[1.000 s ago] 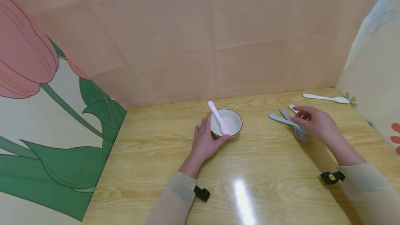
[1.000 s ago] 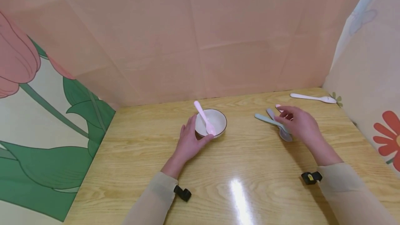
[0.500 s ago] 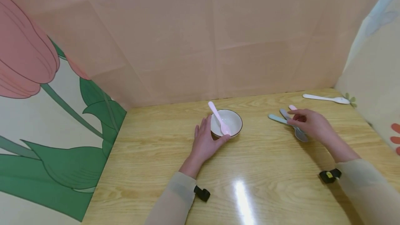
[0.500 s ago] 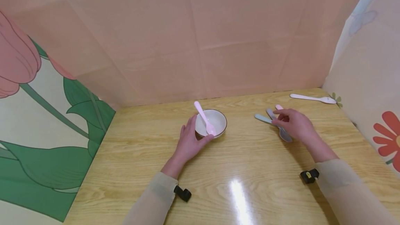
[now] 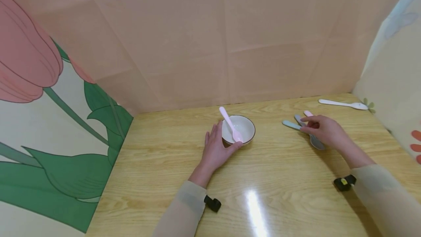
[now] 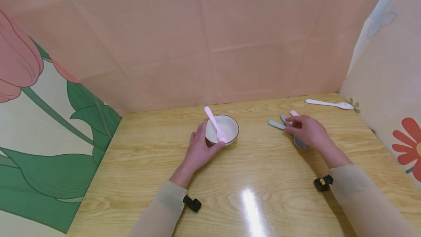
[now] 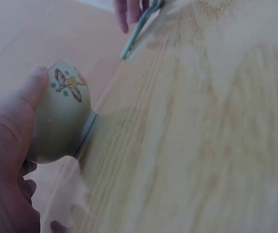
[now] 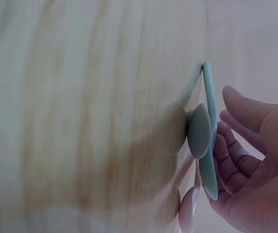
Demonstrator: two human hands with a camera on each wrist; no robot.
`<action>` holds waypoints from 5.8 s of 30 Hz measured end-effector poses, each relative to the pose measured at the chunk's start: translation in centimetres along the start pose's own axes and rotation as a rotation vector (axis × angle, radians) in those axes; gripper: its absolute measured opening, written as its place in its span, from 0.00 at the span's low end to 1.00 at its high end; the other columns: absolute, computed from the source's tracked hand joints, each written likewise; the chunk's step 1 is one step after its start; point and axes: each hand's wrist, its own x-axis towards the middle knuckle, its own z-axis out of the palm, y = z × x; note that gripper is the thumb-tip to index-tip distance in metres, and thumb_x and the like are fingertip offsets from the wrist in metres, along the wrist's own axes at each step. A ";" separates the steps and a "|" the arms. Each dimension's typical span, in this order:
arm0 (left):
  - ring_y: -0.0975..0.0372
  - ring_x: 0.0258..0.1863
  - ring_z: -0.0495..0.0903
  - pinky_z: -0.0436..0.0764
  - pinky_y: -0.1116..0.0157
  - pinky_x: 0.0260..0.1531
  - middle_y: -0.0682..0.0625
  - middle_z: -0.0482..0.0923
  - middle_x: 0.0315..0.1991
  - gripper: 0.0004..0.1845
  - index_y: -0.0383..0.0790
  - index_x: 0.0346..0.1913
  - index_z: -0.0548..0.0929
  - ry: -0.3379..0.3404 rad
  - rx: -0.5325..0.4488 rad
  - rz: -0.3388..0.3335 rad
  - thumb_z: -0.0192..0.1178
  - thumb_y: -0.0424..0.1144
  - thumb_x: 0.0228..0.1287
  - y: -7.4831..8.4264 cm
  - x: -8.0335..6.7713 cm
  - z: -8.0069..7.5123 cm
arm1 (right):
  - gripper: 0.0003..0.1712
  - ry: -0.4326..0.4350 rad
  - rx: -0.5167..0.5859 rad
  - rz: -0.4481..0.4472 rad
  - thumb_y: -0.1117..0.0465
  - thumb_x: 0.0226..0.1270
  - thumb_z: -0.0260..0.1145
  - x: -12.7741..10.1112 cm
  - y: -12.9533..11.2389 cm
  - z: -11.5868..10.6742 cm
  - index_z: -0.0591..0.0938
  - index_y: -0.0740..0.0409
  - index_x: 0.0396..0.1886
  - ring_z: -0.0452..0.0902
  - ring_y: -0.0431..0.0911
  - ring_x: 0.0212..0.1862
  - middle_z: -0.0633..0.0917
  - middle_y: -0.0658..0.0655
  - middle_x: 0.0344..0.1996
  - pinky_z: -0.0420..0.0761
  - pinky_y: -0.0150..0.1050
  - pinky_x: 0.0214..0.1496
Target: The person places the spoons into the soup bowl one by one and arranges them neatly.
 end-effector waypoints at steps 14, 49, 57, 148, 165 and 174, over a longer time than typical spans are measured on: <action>0.50 0.89 0.48 0.42 0.45 0.86 0.45 0.57 0.88 0.63 0.49 0.91 0.49 0.007 -0.002 0.007 0.67 0.76 0.67 0.1 0.0 0.0 | 0.25 -0.029 0.009 0.012 0.54 0.77 0.77 0.4 0.2 0.1 0.88 0.67 0.63 0.77 0.49 0.39 0.87 0.56 0.40 0.76 0.47 0.41; 0.51 0.89 0.48 0.41 0.47 0.86 0.45 0.57 0.88 0.62 0.51 0.91 0.49 -0.002 -0.018 -0.005 0.68 0.76 0.66 0.2 -0.1 -0.1 | 0.22 -0.018 0.019 0.069 0.52 0.81 0.73 0.3 -0.1 0.2 0.86 0.66 0.60 0.81 0.54 0.45 0.88 0.60 0.44 0.76 0.49 0.45; 0.50 0.89 0.49 0.42 0.45 0.86 0.45 0.57 0.88 0.62 0.48 0.90 0.50 0.007 -0.001 0.015 0.68 0.75 0.67 -0.1 0.0 0.0 | 0.23 0.036 0.129 0.096 0.55 0.83 0.71 -0.3 -0.6 0.0 0.84 0.68 0.65 0.83 0.57 0.49 0.88 0.70 0.53 0.80 0.37 0.40; 0.53 0.89 0.49 0.44 0.42 0.86 0.48 0.56 0.89 0.61 0.51 0.91 0.48 -0.012 -0.018 0.013 0.66 0.76 0.69 0.0 0.1 -0.3 | 0.21 0.007 0.460 -0.030 0.58 0.86 0.68 7.7 -20.0 8.0 0.83 0.60 0.70 0.86 0.53 0.41 0.91 0.60 0.43 0.82 0.44 0.44; 0.51 0.89 0.49 0.43 0.41 0.85 0.48 0.55 0.89 0.60 0.50 0.91 0.48 -0.011 -0.029 0.016 0.68 0.72 0.70 0.0 0.1 -0.3 | 0.26 -0.015 0.317 -0.023 0.60 0.84 0.69 7.7 -20.7 9.0 0.79 0.57 0.76 0.90 0.51 0.41 0.92 0.60 0.46 0.87 0.54 0.51; 0.51 0.89 0.49 0.45 0.40 0.85 0.48 0.56 0.88 0.59 0.51 0.91 0.48 -0.011 -0.031 0.024 0.69 0.69 0.71 -0.1 0.1 -0.2 | 0.29 -0.051 0.249 0.008 0.61 0.84 0.69 7.9 -21.2 8.9 0.76 0.56 0.79 0.90 0.52 0.43 0.92 0.62 0.50 0.86 0.50 0.48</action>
